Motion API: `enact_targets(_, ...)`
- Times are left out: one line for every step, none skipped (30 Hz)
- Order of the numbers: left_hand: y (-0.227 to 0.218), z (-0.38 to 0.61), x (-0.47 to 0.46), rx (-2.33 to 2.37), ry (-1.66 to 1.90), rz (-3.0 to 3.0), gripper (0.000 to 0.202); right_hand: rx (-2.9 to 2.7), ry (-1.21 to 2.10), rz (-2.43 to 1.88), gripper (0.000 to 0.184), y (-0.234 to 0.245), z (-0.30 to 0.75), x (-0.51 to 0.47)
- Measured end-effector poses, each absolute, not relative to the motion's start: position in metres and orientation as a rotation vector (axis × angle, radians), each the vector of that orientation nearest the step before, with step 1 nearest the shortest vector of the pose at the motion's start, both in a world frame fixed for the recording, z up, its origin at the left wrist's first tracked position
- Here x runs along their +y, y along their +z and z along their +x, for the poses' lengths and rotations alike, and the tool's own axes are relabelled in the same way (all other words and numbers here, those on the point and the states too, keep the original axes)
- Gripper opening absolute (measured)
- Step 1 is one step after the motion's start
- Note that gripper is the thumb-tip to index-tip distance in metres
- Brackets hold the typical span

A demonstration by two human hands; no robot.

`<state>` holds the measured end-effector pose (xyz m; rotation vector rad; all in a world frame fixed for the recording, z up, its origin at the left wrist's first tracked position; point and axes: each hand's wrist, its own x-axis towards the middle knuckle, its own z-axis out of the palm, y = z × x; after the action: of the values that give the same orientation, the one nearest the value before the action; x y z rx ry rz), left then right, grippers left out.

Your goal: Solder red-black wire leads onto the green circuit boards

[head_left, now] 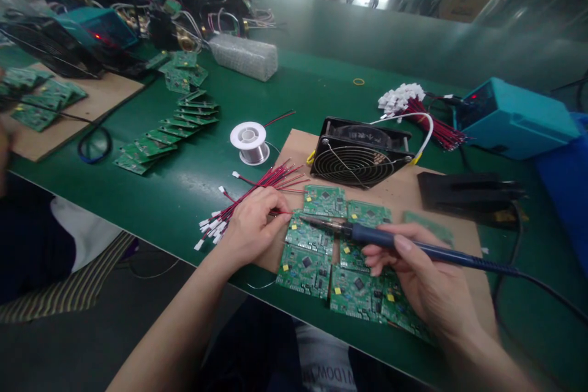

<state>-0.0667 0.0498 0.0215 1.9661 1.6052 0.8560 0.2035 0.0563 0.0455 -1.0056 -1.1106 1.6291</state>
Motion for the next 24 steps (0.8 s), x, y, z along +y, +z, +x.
enact_targets(0.0216,-0.0667,0.05,1.603,0.856,1.964,0.01,-1.117,1.638,-1.01,0.015,0.0445,0.2041,0.0561)
enact_targets(0.0218,-0.0667,0.0501,1.6,0.856,1.962,0.011,-1.123,1.645,-1.013,0.015,0.0433,0.2046,0.0561)
enact_targets(0.0221,-0.0666,0.0503,1.599,0.856,1.959,0.011,-1.129,1.646,-1.013,0.015,0.0422,0.2048,0.0562)
enact_targets(0.0223,-0.0665,0.0504,1.6,0.854,1.956,0.012,-1.136,1.648,-1.01,0.015,0.0412,0.2047,0.0564)
enact_targets(0.0226,-0.0664,0.0504,1.604,0.852,1.955,0.012,-1.143,1.649,-1.008,0.016,0.0403,0.2044,0.0566)
enact_targets(0.023,-0.0662,0.0504,1.607,0.849,1.956,0.012,-1.15,1.646,-1.008,0.016,0.0396,0.2039,0.0568)
enact_targets(0.0233,-0.066,0.0503,1.609,0.848,1.96,0.011,-1.154,1.643,-1.012,0.016,0.0393,0.2033,0.0569)
enact_targets(0.0235,-0.0658,0.0503,1.61,0.85,1.965,0.011,-1.158,1.638,-1.018,0.016,0.0392,0.2026,0.057)
enact_targets(0.0237,-0.0656,0.0502,1.609,0.852,1.971,0.011,-1.159,1.635,-1.026,0.017,0.0394,0.202,0.057)
enact_targets(0.0237,-0.0656,0.0501,1.61,0.854,1.977,0.011,-1.159,1.633,-1.033,0.017,0.0398,0.2014,0.057)
enact_targets(0.0236,-0.0656,0.05,1.611,0.855,1.981,0.012,-1.159,1.629,-1.039,0.018,0.0404,0.2009,0.057)
enact_targets(0.0234,-0.0658,0.0499,1.614,0.852,1.982,0.012,-1.158,1.629,-1.043,0.019,0.041,0.2006,0.0569)
enact_targets(0.0231,-0.066,0.0499,1.616,0.847,1.982,0.012,-1.158,1.631,-1.046,0.019,0.0416,0.2005,0.0568)
enact_targets(0.0228,-0.0662,0.0499,1.617,0.842,1.981,0.012,-1.158,1.631,-1.049,0.019,0.0421,0.2004,0.0567)
enact_targets(0.0225,-0.0664,0.05,1.617,0.837,1.982,0.012,-1.158,1.632,-1.053,0.019,0.0425,0.2005,0.0566)
enact_targets(0.0223,-0.0664,0.0501,1.616,0.837,1.983,0.012,-1.159,1.632,-1.058,0.019,0.0426,0.2006,0.0566)
enact_targets(0.0222,-0.0664,0.0502,1.616,0.838,1.985,0.011,-1.161,1.631,-1.061,0.019,0.0426,0.2009,0.0565)
enact_targets(0.0223,-0.0662,0.0503,1.618,0.842,1.986,0.012,-1.164,1.63,-1.062,0.019,0.0423,0.2011,0.0565)
enact_targets(0.0225,-0.066,0.0504,1.621,0.845,1.989,0.012,-1.167,1.628,-1.059,0.02,0.0418,0.2014,0.0565)
enact_targets(0.0229,-0.0656,0.0505,1.623,0.845,1.991,0.012,-1.169,1.627,-1.054,0.02,0.0412,0.2017,0.0564)
enact_targets(0.0234,-0.0652,0.0505,1.627,0.845,1.991,0.012,-1.17,1.629,-1.05,0.02,0.0405,0.2019,0.0564)
enact_targets(0.0238,-0.0649,0.0506,1.629,0.845,1.992,0.012,-1.171,1.629,-1.046,0.02,0.0398,0.2021,0.0563)
enact_targets(0.0242,-0.0646,0.0506,1.63,0.844,1.994,0.012,-1.171,1.631,-1.045,0.019,0.0392,0.2022,0.0562)
enact_targets(0.0245,-0.0645,0.0505,1.629,0.844,1.997,0.012,-1.171,1.632,-1.045,0.019,0.0387,0.2023,0.0561)
